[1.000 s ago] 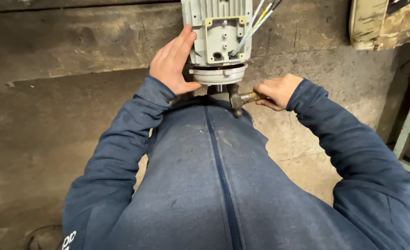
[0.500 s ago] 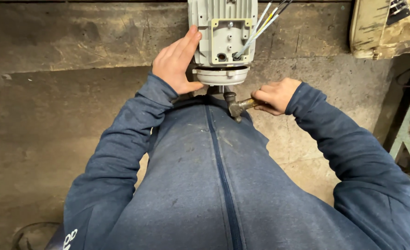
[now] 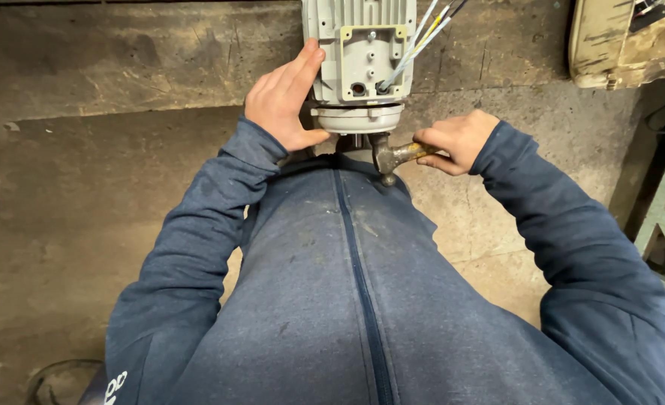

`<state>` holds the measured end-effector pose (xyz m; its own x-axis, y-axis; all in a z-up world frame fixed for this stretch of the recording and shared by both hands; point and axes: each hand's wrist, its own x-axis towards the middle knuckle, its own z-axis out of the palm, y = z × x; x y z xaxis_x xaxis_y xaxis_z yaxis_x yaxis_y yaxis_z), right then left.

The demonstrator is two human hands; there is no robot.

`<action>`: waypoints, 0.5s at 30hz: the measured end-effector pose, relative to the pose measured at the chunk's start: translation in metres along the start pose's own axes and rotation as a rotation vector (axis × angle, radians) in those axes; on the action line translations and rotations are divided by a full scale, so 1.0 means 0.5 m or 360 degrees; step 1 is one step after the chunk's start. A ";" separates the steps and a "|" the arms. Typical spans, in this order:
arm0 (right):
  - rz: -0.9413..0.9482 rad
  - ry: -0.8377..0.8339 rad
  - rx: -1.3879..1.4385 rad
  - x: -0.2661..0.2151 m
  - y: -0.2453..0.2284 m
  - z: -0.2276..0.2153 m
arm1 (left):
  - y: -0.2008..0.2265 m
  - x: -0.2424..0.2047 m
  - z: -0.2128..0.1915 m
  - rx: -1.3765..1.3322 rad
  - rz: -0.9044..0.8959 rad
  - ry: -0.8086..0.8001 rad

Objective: The person assembles an electric motor by first tapping the housing with a hammer, then attaching a circular metal cover to the end of the motor shaft. They secure the cover by inserting and tightening several bolts by hand.

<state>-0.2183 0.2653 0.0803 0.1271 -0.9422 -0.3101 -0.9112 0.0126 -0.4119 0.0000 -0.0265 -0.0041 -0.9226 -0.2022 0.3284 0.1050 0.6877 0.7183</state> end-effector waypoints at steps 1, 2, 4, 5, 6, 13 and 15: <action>0.0016 0.0051 -0.0003 0.003 0.003 0.002 | 0.000 -0.002 0.000 0.0000 -0.0005 0.0000; 0.0009 0.0048 -0.0003 0.002 -0.003 0.003 | -0.001 -0.006 0.001 0.0004 -0.0012 0.0003; -0.0059 -0.0003 0.0023 -0.003 -0.016 0.003 | -0.001 -0.010 0.002 0.0014 -0.0017 -0.0003; -0.0062 -0.0003 0.0019 -0.001 -0.013 0.000 | -0.001 -0.009 0.001 0.0017 -0.0018 0.0001; -0.0100 -0.0041 -0.0035 0.001 -0.010 -0.002 | -0.002 -0.008 0.000 0.0022 -0.0026 0.0001; 0.0008 0.0021 -0.0029 -0.005 -0.009 0.005 | -0.003 -0.010 -0.001 -0.0006 -0.0044 -0.0028; -0.0108 -0.0035 -0.0093 -0.002 -0.013 0.004 | -0.004 -0.008 0.002 -0.0002 -0.0035 -0.0034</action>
<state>-0.2120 0.2668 0.0817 0.1973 -0.9327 -0.3020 -0.9215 -0.0713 -0.3818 0.0033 -0.0264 -0.0073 -0.9325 -0.2024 0.2991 0.0849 0.6822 0.7263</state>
